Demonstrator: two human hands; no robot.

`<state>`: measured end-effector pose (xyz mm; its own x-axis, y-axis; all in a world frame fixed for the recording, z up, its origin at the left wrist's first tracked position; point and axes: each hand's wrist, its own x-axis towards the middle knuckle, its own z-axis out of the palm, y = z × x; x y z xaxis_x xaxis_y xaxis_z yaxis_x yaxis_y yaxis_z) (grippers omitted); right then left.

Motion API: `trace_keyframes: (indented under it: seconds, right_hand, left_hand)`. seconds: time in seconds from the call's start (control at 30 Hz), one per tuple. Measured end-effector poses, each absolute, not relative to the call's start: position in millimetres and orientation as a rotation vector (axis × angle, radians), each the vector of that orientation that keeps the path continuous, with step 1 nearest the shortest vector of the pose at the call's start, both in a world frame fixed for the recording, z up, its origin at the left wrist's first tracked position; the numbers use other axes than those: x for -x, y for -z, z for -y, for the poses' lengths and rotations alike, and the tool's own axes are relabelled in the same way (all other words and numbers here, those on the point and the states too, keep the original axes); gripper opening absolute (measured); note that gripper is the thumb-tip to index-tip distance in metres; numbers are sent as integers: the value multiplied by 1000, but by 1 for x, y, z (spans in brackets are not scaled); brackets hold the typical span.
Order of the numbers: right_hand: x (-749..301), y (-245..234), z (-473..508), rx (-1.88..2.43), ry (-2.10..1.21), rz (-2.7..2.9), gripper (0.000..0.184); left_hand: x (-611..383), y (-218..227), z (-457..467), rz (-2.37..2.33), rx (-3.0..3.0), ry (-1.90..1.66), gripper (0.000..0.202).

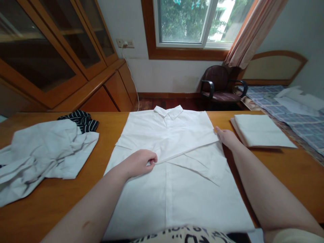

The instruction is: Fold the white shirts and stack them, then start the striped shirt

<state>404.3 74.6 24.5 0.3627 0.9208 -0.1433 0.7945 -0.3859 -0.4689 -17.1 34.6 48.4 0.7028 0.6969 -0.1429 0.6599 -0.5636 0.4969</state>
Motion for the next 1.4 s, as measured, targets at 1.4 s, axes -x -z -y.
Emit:
trace_keyframes:
  seconds: [1.4]
  right_hand:
    - [-389,-37,-60,2116,-22,1944,46]
  left_hand:
    - [17,-47,-36,-1115,-2445,-163,34]
